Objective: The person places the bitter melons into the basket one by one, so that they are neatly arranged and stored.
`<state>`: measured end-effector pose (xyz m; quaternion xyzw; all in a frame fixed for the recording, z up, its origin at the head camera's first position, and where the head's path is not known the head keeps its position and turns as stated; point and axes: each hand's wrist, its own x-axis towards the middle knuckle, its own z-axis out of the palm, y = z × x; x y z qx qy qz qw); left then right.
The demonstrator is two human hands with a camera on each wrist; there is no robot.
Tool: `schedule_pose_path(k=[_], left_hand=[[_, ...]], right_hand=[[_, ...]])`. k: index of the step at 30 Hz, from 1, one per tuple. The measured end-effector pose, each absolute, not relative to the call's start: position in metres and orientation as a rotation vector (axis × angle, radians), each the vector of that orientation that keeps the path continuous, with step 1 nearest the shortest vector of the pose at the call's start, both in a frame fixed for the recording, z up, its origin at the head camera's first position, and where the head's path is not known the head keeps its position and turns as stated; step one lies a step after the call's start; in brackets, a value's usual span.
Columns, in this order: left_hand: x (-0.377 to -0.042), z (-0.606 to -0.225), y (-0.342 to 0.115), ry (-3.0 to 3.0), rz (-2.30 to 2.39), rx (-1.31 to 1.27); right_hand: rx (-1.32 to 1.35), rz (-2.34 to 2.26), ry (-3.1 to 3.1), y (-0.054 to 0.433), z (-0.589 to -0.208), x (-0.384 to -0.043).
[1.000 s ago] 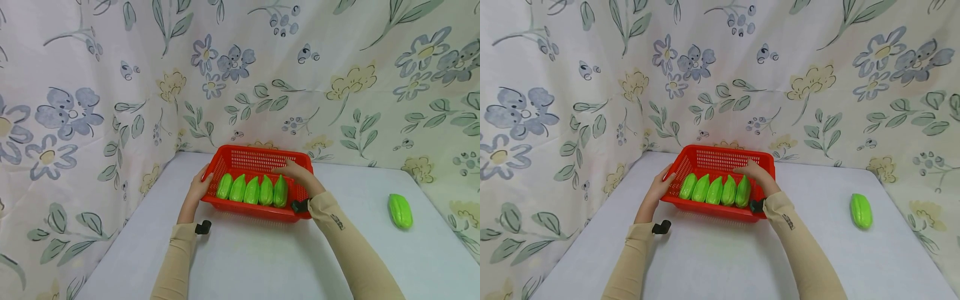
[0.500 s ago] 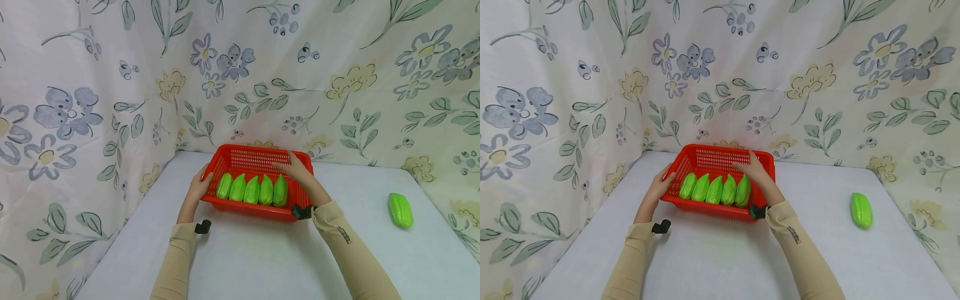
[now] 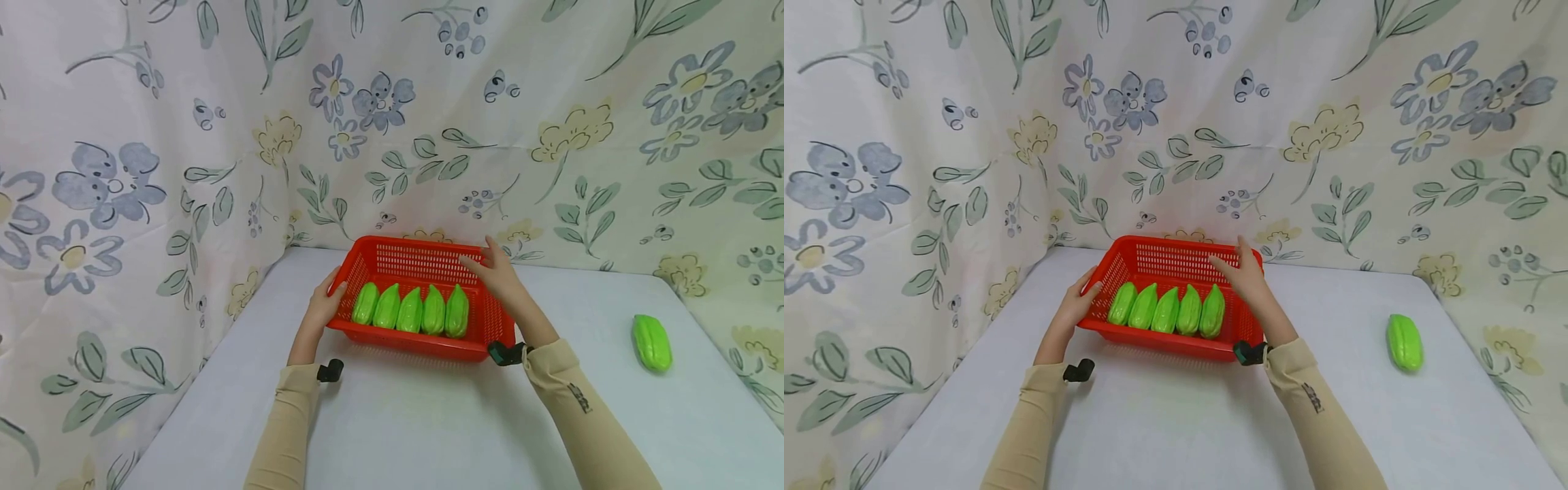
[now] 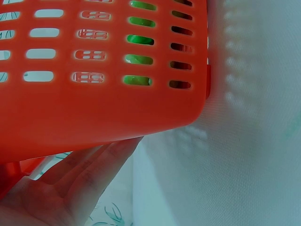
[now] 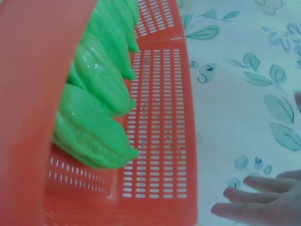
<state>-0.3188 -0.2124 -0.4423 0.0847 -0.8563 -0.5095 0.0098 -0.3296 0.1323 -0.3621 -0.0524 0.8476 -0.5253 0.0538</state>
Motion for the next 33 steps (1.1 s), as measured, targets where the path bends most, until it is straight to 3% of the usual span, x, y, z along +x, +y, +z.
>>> schedule_pose_path(k=[33], left_hand=[[-0.319, -0.444, -0.213, -2.672, -1.604, 0.274]], right_hand=[[-0.077, -1.646, 2.742, 0.208, -0.373, -0.316]])
